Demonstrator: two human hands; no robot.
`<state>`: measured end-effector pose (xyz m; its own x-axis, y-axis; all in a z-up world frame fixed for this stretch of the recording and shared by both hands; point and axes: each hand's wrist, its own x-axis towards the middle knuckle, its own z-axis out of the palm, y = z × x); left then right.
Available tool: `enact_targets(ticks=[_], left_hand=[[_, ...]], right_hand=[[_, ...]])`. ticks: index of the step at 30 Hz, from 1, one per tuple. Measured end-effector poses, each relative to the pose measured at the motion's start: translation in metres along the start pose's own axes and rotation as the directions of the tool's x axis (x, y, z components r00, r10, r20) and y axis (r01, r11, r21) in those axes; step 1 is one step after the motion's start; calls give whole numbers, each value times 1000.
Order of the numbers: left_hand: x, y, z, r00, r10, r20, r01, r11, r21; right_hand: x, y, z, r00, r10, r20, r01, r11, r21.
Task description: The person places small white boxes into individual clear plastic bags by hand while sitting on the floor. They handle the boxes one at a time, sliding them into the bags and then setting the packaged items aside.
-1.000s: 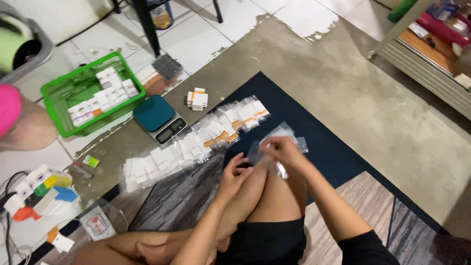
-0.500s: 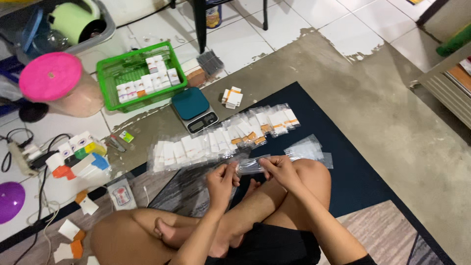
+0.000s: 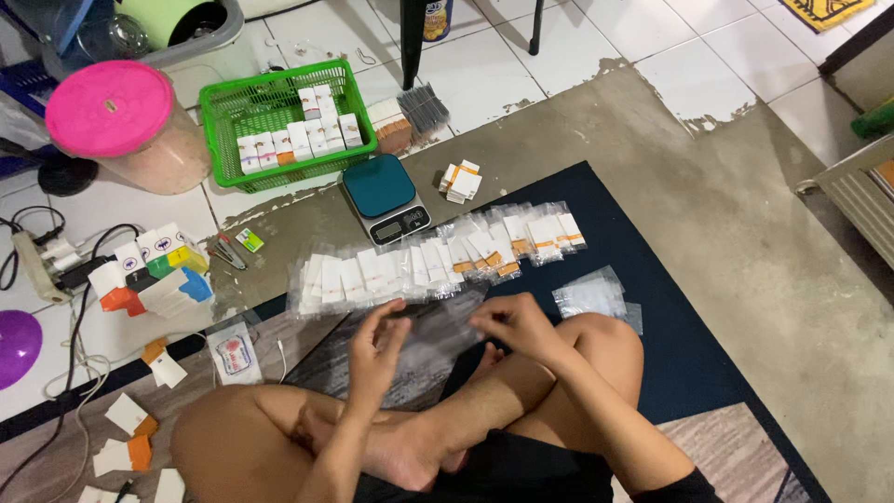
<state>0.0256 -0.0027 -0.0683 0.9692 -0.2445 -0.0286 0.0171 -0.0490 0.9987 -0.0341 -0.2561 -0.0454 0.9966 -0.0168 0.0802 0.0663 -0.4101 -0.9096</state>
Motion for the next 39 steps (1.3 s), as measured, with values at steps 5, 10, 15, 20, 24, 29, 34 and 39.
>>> enact_targets(ticks=[5, 10, 15, 20, 24, 29, 34, 39], left_hand=[[24, 16, 0, 962, -9, 272, -41, 983, 178], [45, -20, -14, 953, -73, 294, 23, 985, 172], [54, -70, -16, 939, -217, 268, 199, 975, 94], [66, -84, -12, 926, -210, 313, 179, 976, 127], [70, -97, -8, 948, -116, 297, 91, 991, 95], [75, -92, -9, 951, -141, 274, 119, 988, 97], [75, -89, -7, 956, -133, 263, 110, 989, 100], [73, -81, -13, 984, 42, 171, -69, 985, 160]], right_hand=[[34, -28, 16, 973, -134, 190, 137, 991, -6], [83, 19, -1, 963, -84, 256, 88, 996, -1], [167, 129, -56, 978, -208, 19, 193, 862, -468], [237, 204, -88, 926, -298, 230, 360, 518, -776], [281, 234, -89, 890, -172, 423, 453, 225, -863], [308, 225, -87, 848, -62, 527, 529, 178, -830], [315, 231, -90, 826, -151, 543, 558, 85, -826], [303, 198, -94, 878, -30, 477, 474, 190, -860]])
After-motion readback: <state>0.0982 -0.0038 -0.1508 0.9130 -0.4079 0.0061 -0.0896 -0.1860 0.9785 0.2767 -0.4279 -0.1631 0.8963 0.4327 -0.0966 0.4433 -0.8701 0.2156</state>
